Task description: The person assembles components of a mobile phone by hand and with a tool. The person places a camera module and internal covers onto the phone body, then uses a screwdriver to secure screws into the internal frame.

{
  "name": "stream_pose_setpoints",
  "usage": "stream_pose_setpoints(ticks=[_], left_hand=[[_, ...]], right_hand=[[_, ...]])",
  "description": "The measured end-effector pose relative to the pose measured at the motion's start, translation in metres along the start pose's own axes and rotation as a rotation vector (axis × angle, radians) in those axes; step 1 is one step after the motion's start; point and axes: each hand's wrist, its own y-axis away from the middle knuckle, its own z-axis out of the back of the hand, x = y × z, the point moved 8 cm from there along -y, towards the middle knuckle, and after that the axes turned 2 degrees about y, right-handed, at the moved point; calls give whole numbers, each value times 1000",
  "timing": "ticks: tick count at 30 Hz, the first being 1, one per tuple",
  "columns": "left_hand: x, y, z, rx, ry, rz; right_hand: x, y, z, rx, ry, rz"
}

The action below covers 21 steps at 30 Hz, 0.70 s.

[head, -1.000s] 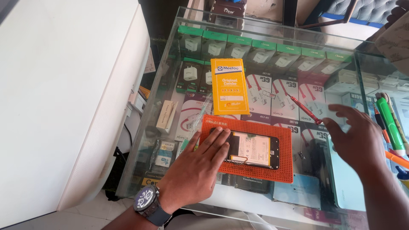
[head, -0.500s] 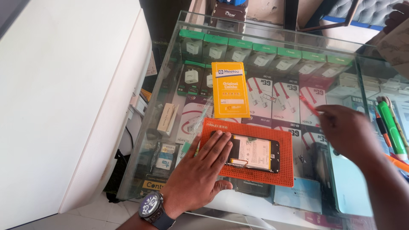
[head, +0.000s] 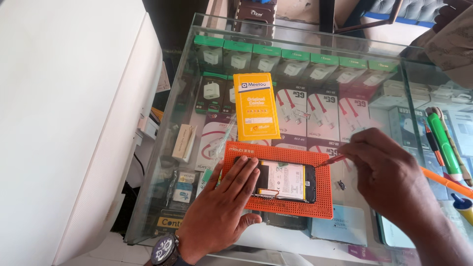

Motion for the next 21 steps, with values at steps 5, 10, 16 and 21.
stream_pose_setpoints(ticks=[5, 10, 16, 21], left_hand=[[1, -1, 0, 9, 12, -1], [4, 0, -5, 18, 34, 14], [-1, -5, -12, 25, 141, 65], [-34, -22, -27, 59, 152, -64]], right_hand=[[5, -9, -5, -18, -171, -115], [-25, -9, -30, 109, -409, -379], [-36, -2, -39, 110, -582, -346], [-53, 3, -29, -160, -718, -414]])
